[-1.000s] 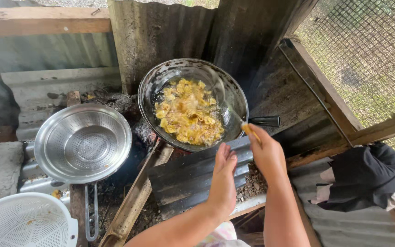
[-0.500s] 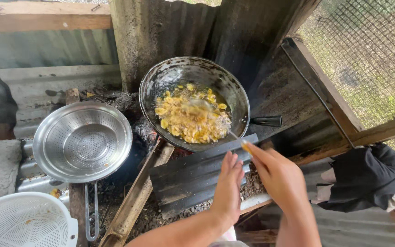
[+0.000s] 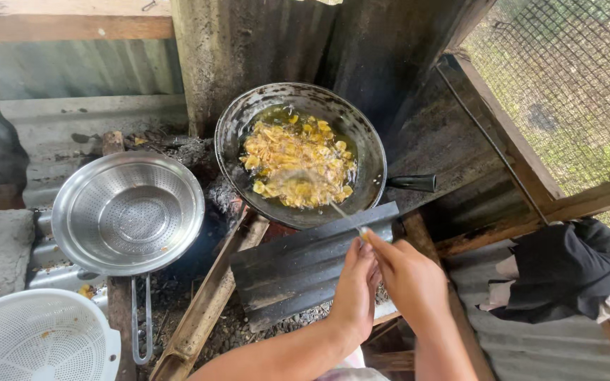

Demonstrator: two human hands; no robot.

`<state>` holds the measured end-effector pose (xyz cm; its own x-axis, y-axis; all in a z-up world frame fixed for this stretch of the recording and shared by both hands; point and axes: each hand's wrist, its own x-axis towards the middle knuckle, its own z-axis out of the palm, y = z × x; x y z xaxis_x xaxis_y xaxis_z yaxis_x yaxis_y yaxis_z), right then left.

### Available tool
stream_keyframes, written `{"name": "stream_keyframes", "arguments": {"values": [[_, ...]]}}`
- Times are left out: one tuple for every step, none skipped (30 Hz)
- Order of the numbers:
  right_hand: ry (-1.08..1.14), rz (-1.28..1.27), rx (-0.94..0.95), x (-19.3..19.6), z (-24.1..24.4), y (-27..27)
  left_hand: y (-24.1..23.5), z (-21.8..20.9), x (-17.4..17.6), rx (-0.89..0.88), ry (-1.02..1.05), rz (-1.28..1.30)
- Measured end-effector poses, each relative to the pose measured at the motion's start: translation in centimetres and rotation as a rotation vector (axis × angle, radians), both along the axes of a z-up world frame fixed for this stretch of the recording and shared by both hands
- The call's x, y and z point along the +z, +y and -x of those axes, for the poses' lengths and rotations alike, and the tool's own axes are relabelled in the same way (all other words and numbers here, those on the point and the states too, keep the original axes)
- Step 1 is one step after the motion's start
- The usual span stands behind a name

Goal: The person deep-fries pieces of food in a wok with oil, using a skimmer tool to continuously stir and separate them. The person then picks up a metal strainer pot, uses the skimmer to lift the fried items out of the wok, and transfers them into the strainer pot.

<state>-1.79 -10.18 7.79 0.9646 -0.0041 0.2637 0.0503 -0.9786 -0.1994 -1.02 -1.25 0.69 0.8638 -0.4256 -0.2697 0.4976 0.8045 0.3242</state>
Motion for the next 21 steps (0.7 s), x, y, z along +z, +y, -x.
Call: {"name": "stream_keyframes", "arguments": {"values": [[-0.001, -0.001, -0.005, -0.6, -0.7, -0.1, -0.1, 0.1, 0.1, -0.005, -0.001, -0.001], [-0.024, -0.074, -0.041, -1.1, -1.7, -0.3, -0.2, 0.1, 0.1, 0.005, -0.027, -0.021], [-0.051, -0.144, -0.067, -1.3, -2.6, -0.6, -0.4, -0.1, 0.2, 0.024, -0.059, -0.038], [-0.057, -0.143, -0.063, -1.2, -2.6, -1.2, -0.3, -0.1, 0.1, 0.028, -0.065, -0.036], [-0.057, -0.221, -0.120, -0.9, -2.4, -1.9, -0.1, 0.2, -0.1, 0.003, -0.050, -0.109], [-0.056, -0.298, -0.176, -0.9, -2.4, -2.3, -0.1, 0.3, -0.3, -0.023, -0.035, -0.181], [-0.053, -0.298, -0.176, -1.1, -2.9, -2.5, -0.2, 0.1, -0.6, -0.023, -0.032, -0.181], [-0.047, -0.323, -0.227, -1.4, -3.8, -2.8, -0.4, -0.2, -1.0, 0.009, -0.050, -0.180], [-0.044, -0.347, -0.278, -1.8, -4.3, -3.1, -0.5, -0.4, -1.3, 0.042, -0.070, -0.178], [-0.044, -0.346, -0.278, -2.5, -4.7, -2.9, -0.6, -0.4, -1.5, 0.042, -0.070, -0.177], [-0.093, -0.301, -0.211, -3.4, -5.5, -2.2, -0.5, -0.6, -1.7, 0.042, -0.061, -0.214], [-0.142, -0.256, -0.144, -4.1, -5.7, -1.9, -0.5, -0.7, -1.8, 0.042, -0.053, -0.250], [-0.143, -0.255, -0.141, -4.5, -5.4, -1.5, -0.3, -0.9, -1.9, 0.046, -0.054, -0.250], [0.011, -0.284, -0.175, -5.0, -4.9, -0.9, -0.1, -1.2, -1.9, 0.062, -0.036, -0.240], [0.168, -0.313, -0.210, -5.0, -4.6, -0.4, 0.2, -1.3, -1.9, 0.079, -0.015, -0.233], [0.169, -0.315, -0.207, -4.4, -4.3, -0.6, 0.4, -1.5, -1.7, 0.081, -0.015, -0.235], [0.091, -0.385, -0.162, -3.6, -3.7, -1.0, 0.5, -1.5, -1.5, 0.103, -0.026, -0.238], [0.012, -0.455, -0.118, -2.9, -3.6, -1.4, 0.6, -1.6, -1.3, 0.124, -0.038, -0.240], [0.015, -0.456, -0.123, -2.3, -4.1, -1.6, 0.7, -1.6, -1.1, 0.120, -0.034, -0.242], [0.035, -0.442, -0.184, -1.7, -5.0, -2.0, 0.8, -1.6, -1.0, 0.116, -0.025, -0.253], [0.047, -0.428, -0.243, -1.1, -6.1, -2.4, 0.7, -1.7, -0.9, 0.114, -0.024, -0.264]]}}
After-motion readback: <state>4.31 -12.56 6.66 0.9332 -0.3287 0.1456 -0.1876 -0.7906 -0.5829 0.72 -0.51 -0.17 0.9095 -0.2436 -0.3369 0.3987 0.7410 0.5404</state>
